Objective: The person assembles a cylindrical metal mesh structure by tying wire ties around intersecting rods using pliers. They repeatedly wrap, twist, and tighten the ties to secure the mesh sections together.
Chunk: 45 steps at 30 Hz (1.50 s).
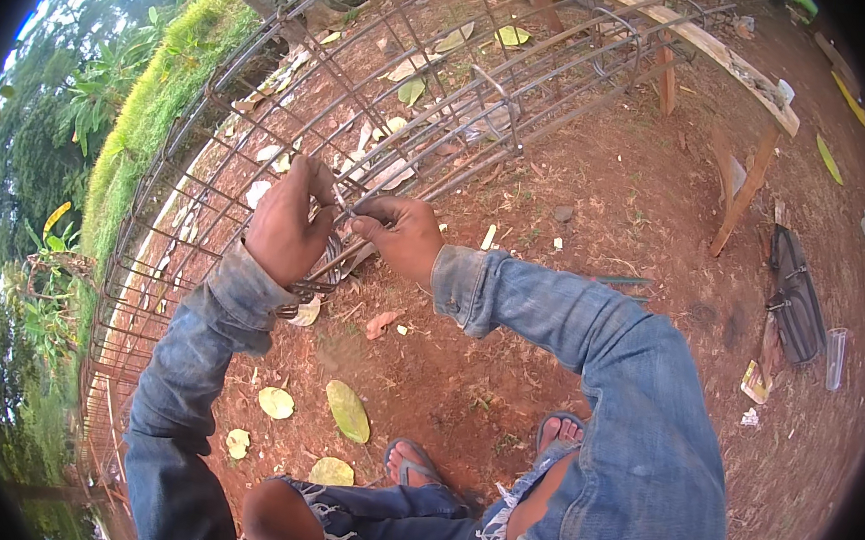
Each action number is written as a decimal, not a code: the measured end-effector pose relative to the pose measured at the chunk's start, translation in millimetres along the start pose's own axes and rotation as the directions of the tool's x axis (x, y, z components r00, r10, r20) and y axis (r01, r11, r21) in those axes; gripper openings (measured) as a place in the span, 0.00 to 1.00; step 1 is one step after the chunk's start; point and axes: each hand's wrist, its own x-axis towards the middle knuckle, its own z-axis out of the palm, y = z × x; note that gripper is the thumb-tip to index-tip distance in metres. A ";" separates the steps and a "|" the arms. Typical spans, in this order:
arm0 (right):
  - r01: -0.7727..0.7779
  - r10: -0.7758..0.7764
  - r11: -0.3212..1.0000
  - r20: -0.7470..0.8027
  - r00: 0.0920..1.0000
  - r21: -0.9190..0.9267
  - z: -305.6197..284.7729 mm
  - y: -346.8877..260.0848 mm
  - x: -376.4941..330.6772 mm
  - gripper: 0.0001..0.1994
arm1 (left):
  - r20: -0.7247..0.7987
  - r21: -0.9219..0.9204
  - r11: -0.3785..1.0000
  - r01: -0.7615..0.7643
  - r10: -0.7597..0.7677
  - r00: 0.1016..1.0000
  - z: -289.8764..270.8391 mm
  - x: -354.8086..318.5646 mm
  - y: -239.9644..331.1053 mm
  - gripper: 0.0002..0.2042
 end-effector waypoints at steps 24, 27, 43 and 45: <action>-0.012 0.011 0.999 -0.010 1.000 -0.031 -1.3 -5.2 -2.4 0.10 | 0.209 -0.517 0.722 0.459 -0.413 0.886 32.5 -24.5 -31.9 0.11; 0.026 -0.027 0.996 -0.005 1.000 -0.086 -2.7 -5.8 -2.7 0.09 | 0.214 -0.531 0.716 0.453 -0.404 0.889 32.4 -19.2 -38.9 0.12; 0.392 -0.311 0.844 0.263 0.913 -0.365 -37.5 3.1 11.1 0.12 | 0.164 -0.580 0.700 0.417 -0.402 0.901 31.6 -18.7 -31.8 0.10; 0.490 -0.374 0.742 0.325 0.869 -0.456 -43.0 6.2 16.3 0.13 | 0.196 -0.584 0.676 0.448 -0.419 0.887 32.2 -16.4 -29.2 0.10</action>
